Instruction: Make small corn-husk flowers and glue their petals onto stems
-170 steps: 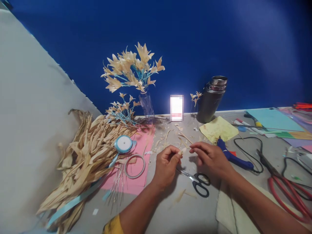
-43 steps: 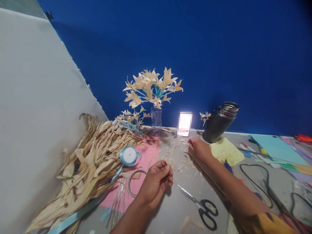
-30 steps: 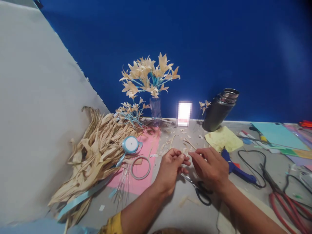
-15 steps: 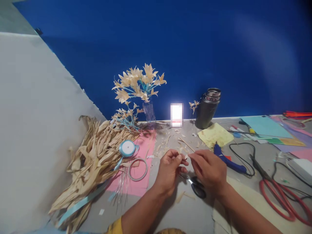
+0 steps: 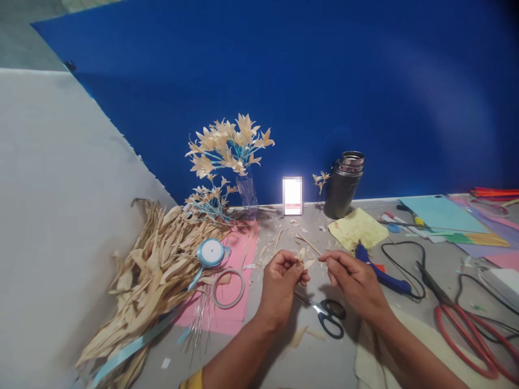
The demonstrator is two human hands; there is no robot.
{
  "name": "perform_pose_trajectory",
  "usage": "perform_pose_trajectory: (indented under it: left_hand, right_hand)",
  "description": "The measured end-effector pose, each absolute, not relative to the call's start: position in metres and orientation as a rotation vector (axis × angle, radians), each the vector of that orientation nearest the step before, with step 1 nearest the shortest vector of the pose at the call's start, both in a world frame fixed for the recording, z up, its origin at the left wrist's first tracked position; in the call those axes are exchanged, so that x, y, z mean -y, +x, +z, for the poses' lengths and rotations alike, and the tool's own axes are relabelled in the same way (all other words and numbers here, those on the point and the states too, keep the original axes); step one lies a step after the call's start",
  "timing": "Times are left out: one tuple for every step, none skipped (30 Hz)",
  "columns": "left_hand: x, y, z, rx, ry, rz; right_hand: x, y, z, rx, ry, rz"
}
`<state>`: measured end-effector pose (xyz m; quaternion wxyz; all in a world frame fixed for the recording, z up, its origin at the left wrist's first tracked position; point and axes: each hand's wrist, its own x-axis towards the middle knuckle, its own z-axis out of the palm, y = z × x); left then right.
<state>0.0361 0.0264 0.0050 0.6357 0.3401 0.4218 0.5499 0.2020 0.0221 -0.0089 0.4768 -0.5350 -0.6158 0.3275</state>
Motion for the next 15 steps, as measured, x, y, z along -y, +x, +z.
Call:
perform_pose_trajectory:
  left_hand:
    - [-0.028,0.036,0.008,-0.977,0.815,1.247]
    - [-0.029,0.036,0.011,-0.991,0.858,1.235]
    - [-0.030,0.036,0.014,-1.001,0.907,1.219]
    - [-0.031,0.037,0.016,-1.008,0.957,1.201]
    - [-0.032,0.038,0.018,-1.012,1.004,1.186]
    - [-0.033,0.039,0.019,-1.017,1.041,1.175]
    - [-0.034,0.041,0.019,-1.021,1.063,1.167]
    - [-0.035,0.042,0.019,-1.026,1.072,1.162]
    - [-0.036,0.044,0.017,-1.030,1.068,1.159]
    - [-0.037,0.046,0.016,-1.031,1.054,1.154]
    - [-0.039,0.047,0.014,-1.027,1.034,1.146]
    - [-0.042,0.048,0.013,-1.020,1.012,1.141]
    - [-0.045,0.048,0.011,-1.013,0.993,1.138]
    - [-0.050,0.049,0.011,-1.007,0.977,1.143]
    - [-0.055,0.049,0.010,-1.004,0.966,1.154]
  right_hand:
    - [-0.023,0.203,-0.007,1.448,-1.304,0.958]
    - [-0.024,0.203,-0.006,1.398,-1.281,1.091]
    - [-0.024,0.203,-0.006,1.354,-1.247,1.194]
    - [-0.025,0.203,-0.005,1.314,-1.217,1.267]
    - [-0.026,0.202,-0.005,1.280,-1.196,1.309]
    - [-0.027,0.202,-0.005,1.258,-1.186,1.322]
    - [-0.028,0.203,-0.005,1.251,-1.188,1.312]
    - [-0.028,0.203,-0.005,1.257,-1.196,1.285]
    - [-0.028,0.205,-0.005,1.274,-1.208,1.251]
    - [-0.028,0.207,-0.004,1.298,-1.221,1.218]
    - [-0.026,0.209,-0.004,1.328,-1.235,1.190]
    - [-0.024,0.213,-0.004,1.360,-1.253,1.163]
    - [-0.020,0.217,-0.004,1.395,-1.275,1.133]
    - [-0.016,0.222,-0.006,1.429,-1.301,1.097]
    - [-0.010,0.228,-0.009,1.461,-1.329,1.053]
